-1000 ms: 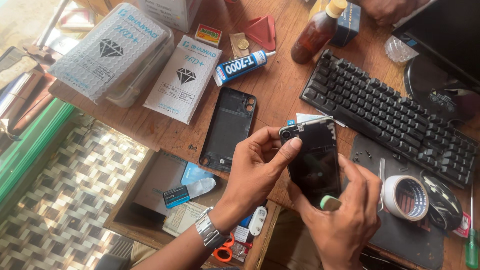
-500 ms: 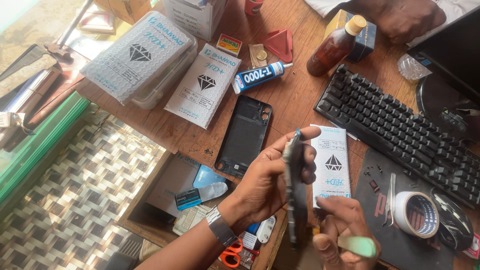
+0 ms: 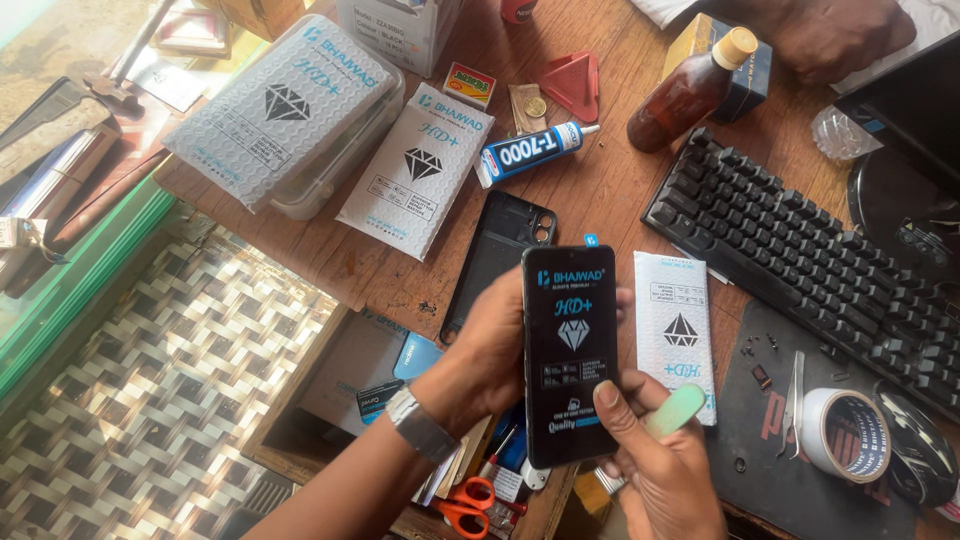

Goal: The person cleans the inside of a disassembled smartphone back cover using a small brush and tweezers. They remove small debris from the camera cutout area and brush the interior surfaces. The person then cleans a new screen protector package with the brush before placing it on the work surface.

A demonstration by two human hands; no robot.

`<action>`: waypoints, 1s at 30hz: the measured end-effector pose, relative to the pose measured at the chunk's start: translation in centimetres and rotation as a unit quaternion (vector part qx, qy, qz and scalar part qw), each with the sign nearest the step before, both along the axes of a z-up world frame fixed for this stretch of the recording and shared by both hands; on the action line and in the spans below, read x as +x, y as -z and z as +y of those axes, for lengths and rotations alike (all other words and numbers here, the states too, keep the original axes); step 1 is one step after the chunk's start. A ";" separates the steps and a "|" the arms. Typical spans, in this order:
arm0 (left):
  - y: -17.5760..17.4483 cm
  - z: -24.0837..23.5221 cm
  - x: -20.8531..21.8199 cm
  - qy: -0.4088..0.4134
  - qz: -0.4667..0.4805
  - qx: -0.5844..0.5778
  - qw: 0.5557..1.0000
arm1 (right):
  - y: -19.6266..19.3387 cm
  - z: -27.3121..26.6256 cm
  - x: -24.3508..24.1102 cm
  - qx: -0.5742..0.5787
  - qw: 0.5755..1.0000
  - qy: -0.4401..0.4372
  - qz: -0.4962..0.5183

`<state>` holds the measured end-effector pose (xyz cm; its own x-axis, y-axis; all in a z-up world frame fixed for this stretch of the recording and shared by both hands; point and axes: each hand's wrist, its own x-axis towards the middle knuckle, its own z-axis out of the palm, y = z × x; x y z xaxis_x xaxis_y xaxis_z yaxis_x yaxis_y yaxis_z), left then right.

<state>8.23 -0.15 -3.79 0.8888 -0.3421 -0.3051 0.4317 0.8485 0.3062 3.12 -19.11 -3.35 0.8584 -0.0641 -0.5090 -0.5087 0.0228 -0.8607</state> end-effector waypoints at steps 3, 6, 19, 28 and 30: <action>0.1 2.0 -0.2 -0.056 0.053 0.090 0.993 | -0.2 1.5 0.9 0.013 1.000 0.022 -0.004; 0.5 3.8 -0.6 -0.101 -0.071 0.141 0.982 | -0.5 3.2 1.4 0.037 0.999 0.004 -0.028; -0.3 6.1 -0.8 -0.087 -0.018 0.486 0.870 | -1.0 6.0 2.2 0.055 0.996 -0.068 0.022; -0.9 6.6 -0.2 -0.119 -0.063 0.563 0.815 | -0.7 6.3 2.7 0.054 0.996 -0.066 0.003; -0.7 6.7 0.0 -0.112 -0.059 0.576 0.807 | -0.6 6.3 2.9 0.057 0.996 -0.073 -0.005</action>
